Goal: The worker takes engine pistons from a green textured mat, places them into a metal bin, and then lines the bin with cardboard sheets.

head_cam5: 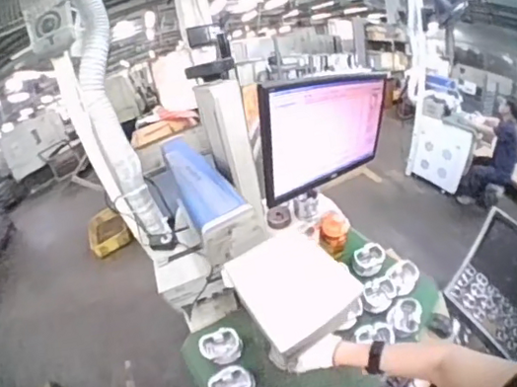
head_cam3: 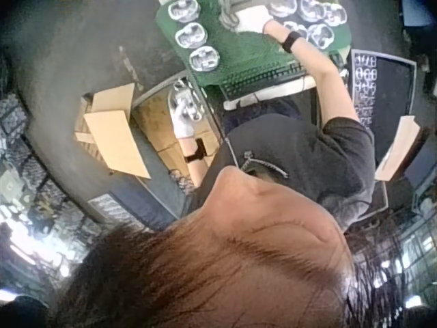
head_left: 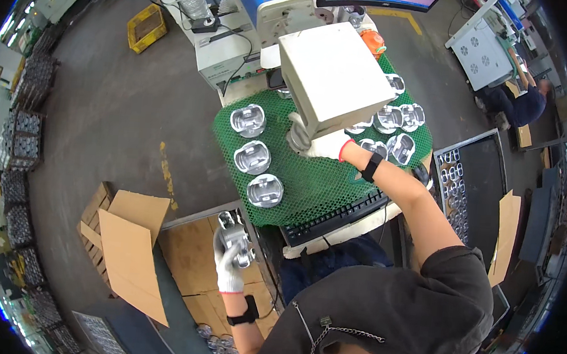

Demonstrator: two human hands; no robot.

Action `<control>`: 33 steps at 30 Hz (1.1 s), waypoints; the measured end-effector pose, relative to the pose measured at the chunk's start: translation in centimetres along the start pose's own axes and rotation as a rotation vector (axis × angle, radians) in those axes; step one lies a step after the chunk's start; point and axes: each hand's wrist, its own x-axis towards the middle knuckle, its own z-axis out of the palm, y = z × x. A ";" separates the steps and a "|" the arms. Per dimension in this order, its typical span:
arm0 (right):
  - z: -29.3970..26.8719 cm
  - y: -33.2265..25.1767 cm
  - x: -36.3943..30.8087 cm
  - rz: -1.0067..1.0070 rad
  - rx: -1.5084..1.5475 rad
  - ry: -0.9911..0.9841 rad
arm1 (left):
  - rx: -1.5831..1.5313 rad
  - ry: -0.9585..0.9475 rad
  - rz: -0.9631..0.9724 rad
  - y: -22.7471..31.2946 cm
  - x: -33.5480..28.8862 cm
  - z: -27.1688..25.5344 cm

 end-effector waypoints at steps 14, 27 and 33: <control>-2.6 -14.0 3.5 0.014 -0.645 0.139 | -0.171 0.232 -0.220 -10.7 -10.6 -10.4; -4.6 -25.3 -13.6 0.196 -0.467 -0.032 | 1.235 0.070 0.626 -2.7 -3.8 2.8; -4.8 -25.3 -17.5 0.370 -0.347 -0.077 | 1.188 -0.024 0.746 -1.4 -5.0 6.9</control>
